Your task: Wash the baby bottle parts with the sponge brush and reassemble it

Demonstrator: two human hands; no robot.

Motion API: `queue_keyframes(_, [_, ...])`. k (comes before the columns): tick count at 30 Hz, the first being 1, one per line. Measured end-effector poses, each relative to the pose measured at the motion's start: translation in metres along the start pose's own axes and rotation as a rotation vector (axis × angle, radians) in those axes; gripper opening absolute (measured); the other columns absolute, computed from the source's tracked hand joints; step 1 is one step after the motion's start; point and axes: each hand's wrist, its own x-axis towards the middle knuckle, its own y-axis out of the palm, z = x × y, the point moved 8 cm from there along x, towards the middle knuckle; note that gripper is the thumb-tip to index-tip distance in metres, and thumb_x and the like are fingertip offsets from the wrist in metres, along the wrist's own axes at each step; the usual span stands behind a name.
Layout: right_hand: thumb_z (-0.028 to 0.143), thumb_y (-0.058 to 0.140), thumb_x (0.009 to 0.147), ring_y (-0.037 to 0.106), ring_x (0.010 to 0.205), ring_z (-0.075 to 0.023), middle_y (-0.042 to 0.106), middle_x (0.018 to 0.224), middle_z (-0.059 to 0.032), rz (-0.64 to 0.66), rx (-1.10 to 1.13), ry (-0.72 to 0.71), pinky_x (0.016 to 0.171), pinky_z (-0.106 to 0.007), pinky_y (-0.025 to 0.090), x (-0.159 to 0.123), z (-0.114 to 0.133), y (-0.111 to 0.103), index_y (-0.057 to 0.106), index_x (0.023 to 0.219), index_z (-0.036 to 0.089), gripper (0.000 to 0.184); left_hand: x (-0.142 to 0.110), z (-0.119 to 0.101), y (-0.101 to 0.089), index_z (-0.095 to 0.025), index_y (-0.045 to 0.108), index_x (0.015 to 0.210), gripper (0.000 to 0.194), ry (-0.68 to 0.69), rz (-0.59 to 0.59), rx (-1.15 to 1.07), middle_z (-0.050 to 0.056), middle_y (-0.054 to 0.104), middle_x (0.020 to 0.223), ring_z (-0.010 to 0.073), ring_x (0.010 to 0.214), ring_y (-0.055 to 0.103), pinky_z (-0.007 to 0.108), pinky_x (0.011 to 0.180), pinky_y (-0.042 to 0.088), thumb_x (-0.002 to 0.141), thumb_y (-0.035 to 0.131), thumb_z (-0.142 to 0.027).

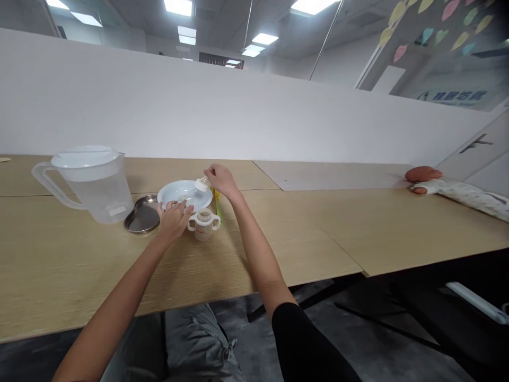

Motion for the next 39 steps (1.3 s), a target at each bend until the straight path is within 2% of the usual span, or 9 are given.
queue_keyframes(6, [0.030,0.050,0.094,0.055,0.073,-0.0146,0.067,0.080,-0.0023,-0.003,0.004,-0.002,0.067,-0.025,0.035,0.000,-0.001,0.002,0.066,0.084,0.016,0.023,0.000,0.019,-0.013,-0.021,0.070,0.112,0.049,-0.105,-0.034,0.053,0.014,0.067,0.119,0.0338,0.126,0.047,0.064,0.111,0.015,0.101,0.026,-0.040])
queue_keyframes(13, [0.027,0.052,0.092,0.058,0.076,-0.0146,0.069,0.084,-0.0033,0.020,0.006,0.009,0.070,-0.024,0.038,-0.002,0.002,0.006,0.068,0.086,0.016,0.020,0.000,0.029,-0.020,-0.019,0.071,0.104,0.044,-0.094,-0.197,0.051,0.016,0.068,0.113,0.0365,0.116,0.053,0.065,0.107,0.018,0.097,0.038,-0.047])
queue_keyframes(17, [0.026,0.058,0.089,0.059,0.076,-0.0136,0.070,0.084,-0.0032,0.098,0.030,-0.012,0.071,-0.023,0.040,-0.008,0.014,0.016,0.069,0.086,0.016,0.015,-0.003,0.025,-0.036,-0.020,0.067,0.114,0.040,-0.094,-0.359,-0.022,0.013,0.071,0.106,0.0325,0.106,0.058,0.057,0.106,0.023,0.095,0.044,-0.046])
queue_keyframes(23, [0.028,0.066,0.085,0.059,0.074,-0.0119,0.070,0.083,-0.0032,0.177,0.040,-0.062,0.070,-0.023,0.041,-0.017,0.033,0.022,0.070,0.086,0.015,0.014,-0.008,0.015,-0.052,-0.020,0.065,0.115,0.036,-0.053,-0.390,-0.116,0.008,0.072,0.109,0.0263,0.105,0.061,0.048,0.106,0.024,0.098,0.038,-0.038])
queue_keyframes(30, [0.028,0.063,0.087,0.059,0.074,-0.0129,0.070,0.084,-0.0038,0.145,0.021,-0.048,0.070,-0.024,0.041,-0.016,0.029,0.016,0.070,0.087,0.014,0.016,-0.011,0.059,-0.057,-0.019,0.071,0.092,0.044,-0.226,-0.378,-0.051,0.011,0.073,0.092,0.0308,0.101,0.058,0.052,0.097,0.029,0.098,0.032,-0.038])
queue_keyframes(33, [0.028,0.064,0.086,0.060,0.075,-0.0130,0.070,0.083,-0.0035,0.140,0.034,-0.050,0.071,-0.024,0.042,-0.016,0.030,0.017,0.070,0.086,0.014,0.015,-0.012,0.056,-0.059,-0.020,0.070,0.099,0.044,-0.162,-0.412,-0.070,0.010,0.072,0.102,0.0306,0.105,0.058,0.051,0.099,0.029,0.099,0.031,-0.041])
queue_keyframes(35, [0.028,0.065,0.085,0.060,0.074,-0.0127,0.070,0.082,-0.0031,0.162,0.065,-0.061,0.072,-0.024,0.042,-0.018,0.034,0.019,0.070,0.085,0.014,0.015,-0.012,0.043,-0.058,-0.019,0.064,0.115,0.044,-0.063,-0.427,-0.115,0.011,0.069,0.116,0.0293,0.110,0.058,0.048,0.101,0.030,0.099,0.033,-0.046])
queue_keyframes(37, [0.028,0.066,0.085,0.061,0.072,-0.0121,0.069,0.077,-0.0019,0.229,0.118,-0.089,0.071,-0.023,0.043,-0.023,0.043,0.025,0.069,0.083,0.014,0.014,-0.012,0.025,-0.053,-0.018,0.054,0.131,0.051,0.063,-0.388,-0.176,0.012,0.064,0.127,0.0276,0.113,0.058,0.044,0.102,0.035,0.097,0.039,-0.052])
queue_keyframes(39, [0.027,0.065,0.085,0.061,0.068,-0.0113,0.067,0.072,-0.0001,0.308,0.164,-0.125,0.069,-0.023,0.043,-0.030,0.053,0.031,0.067,0.082,0.015,0.013,-0.011,0.011,-0.046,-0.018,0.050,0.136,0.056,0.153,-0.337,-0.221,0.013,0.063,0.127,0.0268,0.116,0.058,0.040,0.101,0.039,0.095,0.041,-0.056])
